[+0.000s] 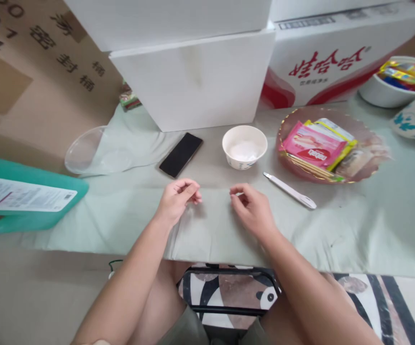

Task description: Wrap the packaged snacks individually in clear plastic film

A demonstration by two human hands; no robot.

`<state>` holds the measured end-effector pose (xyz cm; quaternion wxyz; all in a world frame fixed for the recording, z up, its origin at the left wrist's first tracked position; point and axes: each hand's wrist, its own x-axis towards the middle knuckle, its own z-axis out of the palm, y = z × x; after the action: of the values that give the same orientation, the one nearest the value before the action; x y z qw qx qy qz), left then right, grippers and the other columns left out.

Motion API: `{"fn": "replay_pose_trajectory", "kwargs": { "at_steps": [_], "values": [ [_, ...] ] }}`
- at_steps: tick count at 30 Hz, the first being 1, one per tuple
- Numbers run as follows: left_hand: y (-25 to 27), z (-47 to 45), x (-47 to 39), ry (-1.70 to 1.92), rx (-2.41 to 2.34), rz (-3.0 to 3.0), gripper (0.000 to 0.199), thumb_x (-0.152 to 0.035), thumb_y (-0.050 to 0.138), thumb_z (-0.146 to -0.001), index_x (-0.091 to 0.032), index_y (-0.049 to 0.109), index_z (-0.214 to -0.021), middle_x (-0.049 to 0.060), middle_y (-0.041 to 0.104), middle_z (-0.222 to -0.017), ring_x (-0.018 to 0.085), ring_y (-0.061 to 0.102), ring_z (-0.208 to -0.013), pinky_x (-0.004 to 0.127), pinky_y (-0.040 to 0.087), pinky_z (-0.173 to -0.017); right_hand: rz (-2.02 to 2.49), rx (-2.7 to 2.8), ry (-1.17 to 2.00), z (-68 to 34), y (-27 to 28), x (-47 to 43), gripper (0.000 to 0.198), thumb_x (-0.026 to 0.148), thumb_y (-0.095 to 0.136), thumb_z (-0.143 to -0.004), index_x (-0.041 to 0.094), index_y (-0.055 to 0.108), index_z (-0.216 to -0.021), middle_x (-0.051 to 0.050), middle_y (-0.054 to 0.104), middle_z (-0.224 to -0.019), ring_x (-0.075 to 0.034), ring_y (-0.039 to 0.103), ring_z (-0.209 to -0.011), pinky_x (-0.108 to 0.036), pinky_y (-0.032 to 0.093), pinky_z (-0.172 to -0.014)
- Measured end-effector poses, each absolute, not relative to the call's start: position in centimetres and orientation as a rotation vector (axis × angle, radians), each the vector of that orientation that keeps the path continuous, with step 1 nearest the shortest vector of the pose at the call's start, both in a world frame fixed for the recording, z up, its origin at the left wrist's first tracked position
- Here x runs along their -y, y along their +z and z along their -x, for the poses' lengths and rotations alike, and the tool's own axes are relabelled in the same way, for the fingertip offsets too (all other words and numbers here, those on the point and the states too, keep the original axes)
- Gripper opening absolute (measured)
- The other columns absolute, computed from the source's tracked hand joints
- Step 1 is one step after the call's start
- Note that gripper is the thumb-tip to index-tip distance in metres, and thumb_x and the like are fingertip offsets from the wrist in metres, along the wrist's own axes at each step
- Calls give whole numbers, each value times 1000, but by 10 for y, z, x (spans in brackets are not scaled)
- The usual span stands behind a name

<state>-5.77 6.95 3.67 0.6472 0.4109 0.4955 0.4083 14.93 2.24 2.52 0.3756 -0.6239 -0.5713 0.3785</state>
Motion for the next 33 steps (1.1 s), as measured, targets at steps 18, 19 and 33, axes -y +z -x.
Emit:
{"fn": "replay_pose_trajectory", "kwargs": {
  "at_steps": [18, 19, 33],
  "values": [
    [59, 138, -90, 1439, -885, 39, 5, -22, 57, -72, -17, 59, -71, -5, 48, -49, 7, 41, -42, 20, 31, -46, 1237, 1828, 832, -20, 69, -101, 10, 26, 54, -90, 23, 63, -94, -3, 71, -86, -17, 71, -75, -31, 54, -71],
    [59, 141, -92, 1417, -880, 86, 9, -24, 57, -74, -17, 59, -69, -5, 47, -48, 7, 40, -41, 20, 30, -46, 1193, 1788, 850, 1, 76, -122, 9, 25, 53, -89, 23, 62, -93, -3, 71, -87, -18, 71, -77, -31, 54, -72],
    [17, 143, -88, 1020, -792, -12, 43, -59, 65, -64, -17, 58, -56, 1, 50, -43, 10, 39, -35, 25, 23, -38, 1563, 2039, 346, 232, 75, -471, 40, 19, 51, -90, 18, 59, -130, -15, 56, -142, -34, 53, -130, -59, 38, -110]
  ]
}}
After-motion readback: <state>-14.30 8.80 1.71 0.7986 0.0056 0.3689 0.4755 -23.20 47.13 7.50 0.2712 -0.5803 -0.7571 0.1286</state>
